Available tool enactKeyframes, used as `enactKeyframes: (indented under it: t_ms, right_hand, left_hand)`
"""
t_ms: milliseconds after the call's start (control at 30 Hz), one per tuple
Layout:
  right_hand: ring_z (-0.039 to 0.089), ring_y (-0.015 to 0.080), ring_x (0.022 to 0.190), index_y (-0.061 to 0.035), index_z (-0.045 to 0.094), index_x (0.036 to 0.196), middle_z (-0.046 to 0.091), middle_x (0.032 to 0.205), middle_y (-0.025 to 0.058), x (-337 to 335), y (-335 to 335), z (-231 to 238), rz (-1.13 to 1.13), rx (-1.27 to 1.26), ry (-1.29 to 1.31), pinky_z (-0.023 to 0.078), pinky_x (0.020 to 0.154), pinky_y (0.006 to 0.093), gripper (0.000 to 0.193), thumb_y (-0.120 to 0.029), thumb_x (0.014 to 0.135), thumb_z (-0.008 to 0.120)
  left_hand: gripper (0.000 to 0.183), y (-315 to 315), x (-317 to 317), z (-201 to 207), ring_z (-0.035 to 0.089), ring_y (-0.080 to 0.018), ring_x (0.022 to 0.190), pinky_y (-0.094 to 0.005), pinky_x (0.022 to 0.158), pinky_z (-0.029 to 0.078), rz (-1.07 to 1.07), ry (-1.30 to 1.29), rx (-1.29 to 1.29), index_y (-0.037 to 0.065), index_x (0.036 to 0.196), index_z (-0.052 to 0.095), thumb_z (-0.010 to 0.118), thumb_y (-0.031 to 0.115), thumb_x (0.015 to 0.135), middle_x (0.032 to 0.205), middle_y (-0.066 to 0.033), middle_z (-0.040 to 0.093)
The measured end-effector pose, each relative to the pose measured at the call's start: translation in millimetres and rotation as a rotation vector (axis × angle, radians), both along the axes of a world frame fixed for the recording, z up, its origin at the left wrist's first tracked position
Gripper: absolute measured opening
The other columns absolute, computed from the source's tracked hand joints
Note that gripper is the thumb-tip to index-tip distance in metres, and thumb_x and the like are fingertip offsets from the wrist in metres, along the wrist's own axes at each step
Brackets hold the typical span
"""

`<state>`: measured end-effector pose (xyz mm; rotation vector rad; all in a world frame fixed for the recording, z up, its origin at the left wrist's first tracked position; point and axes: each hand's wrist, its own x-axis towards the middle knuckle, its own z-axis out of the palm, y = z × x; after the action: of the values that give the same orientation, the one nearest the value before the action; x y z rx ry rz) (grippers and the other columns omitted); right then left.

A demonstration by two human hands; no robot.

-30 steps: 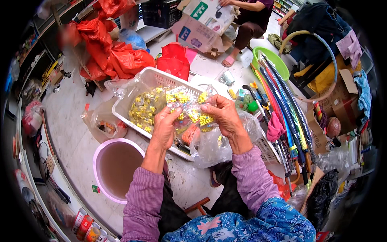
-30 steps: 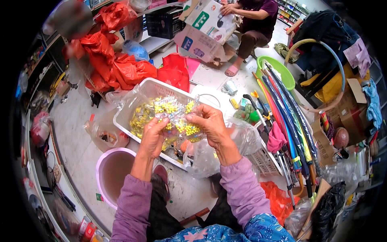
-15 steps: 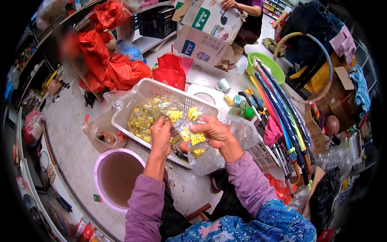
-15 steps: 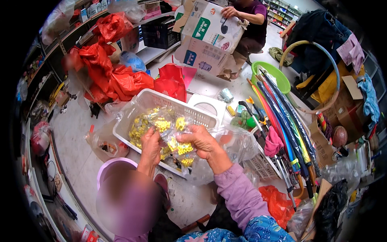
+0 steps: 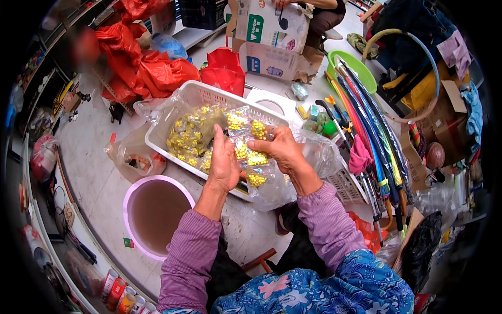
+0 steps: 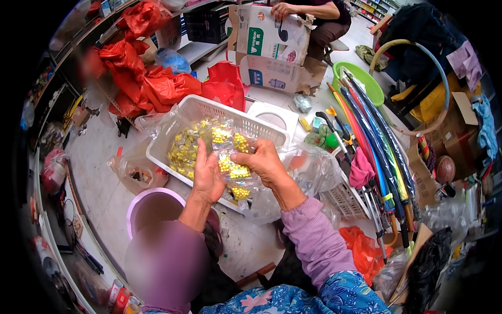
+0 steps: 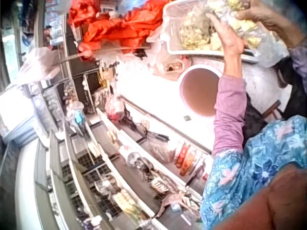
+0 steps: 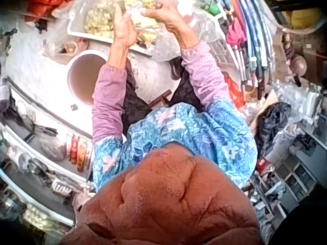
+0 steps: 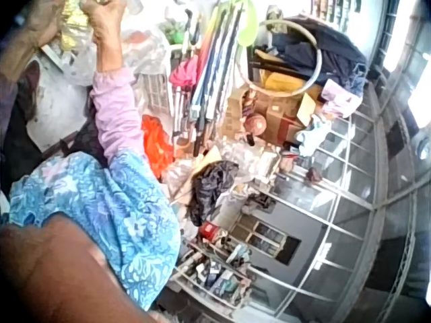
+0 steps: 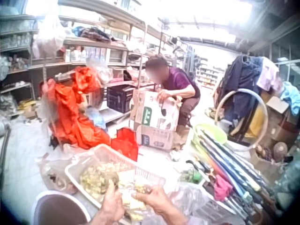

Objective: The person sorts small yellow items into plastic bags, placing the filled bags into a white plastic basket.

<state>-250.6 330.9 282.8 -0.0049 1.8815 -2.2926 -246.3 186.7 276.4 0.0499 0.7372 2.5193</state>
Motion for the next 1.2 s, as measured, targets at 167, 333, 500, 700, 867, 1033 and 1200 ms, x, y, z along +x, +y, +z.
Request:
enactKeyframes:
  t_ms: [167,333,500,700,867,1033,1200]
  right_hand:
    - [0.053,0.0099,0.057,-0.0021,0.060,0.100,0.063,0.073,0.0029,-9.1,4.3,-25.3,-0.070,0.412,0.279,0.042,0.051,0.0272,0.025,-0.012,0.078,0.065]
    - [0.055,0.0222,0.083,-0.0048,0.058,0.110,0.060,0.094,0.0115,-11.0,5.5,-18.0,-0.223,0.625,0.595,0.044,0.074,0.0307,0.038,-0.023,0.078,0.067]
    - [0.030,0.0310,0.130,-0.0116,0.056,0.121,0.044,0.133,0.0117,-3.5,6.5,6.9,-0.091,0.757,0.796,0.025,0.103,0.0424,0.048,-0.025,0.077,0.068]
    - [0.022,0.0380,0.133,-0.0152,0.064,0.112,0.040,0.135,0.0211,-12.7,8.1,-2.2,-0.045,0.719,0.660,0.022,0.105,0.0448,0.044,-0.033,0.072,0.071]
    - [0.045,0.0307,0.119,0.0000,0.053,0.121,0.041,0.132,0.0264,-13.4,8.6,-2.5,0.001,0.302,0.260,0.041,0.091,0.0313,0.061,-0.025,0.070,0.075]
    - [0.052,0.0241,0.110,0.0105,0.038,0.128,0.051,0.120,0.0235,-13.7,5.1,3.7,-0.203,-0.049,0.038,0.048,0.083,0.0315,0.079,-0.018,0.067,0.079]
    - [0.060,0.0110,0.065,0.0051,0.065,0.091,0.065,0.075,0.0079,-15.8,11.2,-1.6,-0.189,-0.064,0.001,0.049,0.058,0.0230,0.025,-0.002,0.068,0.074]
  left_hand:
    - [0.038,0.5,0.8,-8.6,0.052,-0.0137,0.104,-0.0330,0.090,0.040,0.016,0.118,-0.307,0.004,0.119,0.048,0.058,0.022,0.087,0.114,-0.0039,0.055]
    - [0.032,2.2,-0.4,-14.7,0.057,-0.0145,0.097,-0.0325,0.084,0.047,0.077,0.044,-0.201,0.004,0.116,0.049,0.056,0.018,0.088,0.108,-0.0052,0.057]
    - [0.031,-2.4,-4.1,-19.9,0.058,-0.0154,0.094,-0.0329,0.082,0.049,0.081,0.040,-0.240,0.003,0.115,0.050,0.055,0.017,0.089,0.106,-0.0056,0.058]
    - [0.038,4.5,3.7,-5.4,0.058,-0.0152,0.095,-0.0346,0.080,0.050,-0.023,0.035,-0.179,0.002,0.116,0.051,0.042,0.031,0.094,0.106,-0.0068,0.058]
    - [0.035,1.5,6.9,-2.3,0.060,-0.0190,0.093,-0.0363,0.078,0.052,-0.115,0.072,-0.228,-0.001,0.116,0.048,0.052,0.020,0.088,0.105,-0.0103,0.058]
    - [0.032,2.0,6.7,-12.8,0.062,-0.0202,0.085,-0.0352,0.071,0.055,-0.122,0.129,-0.363,-0.003,0.112,0.050,0.057,0.010,0.084,0.098,-0.0122,0.060]
    - [0.026,4.3,8.8,-9.5,0.064,-0.0169,0.071,-0.0289,0.063,0.054,-0.162,0.121,-0.438,-0.002,0.104,0.055,0.057,0.015,0.085,0.088,-0.0106,0.063]
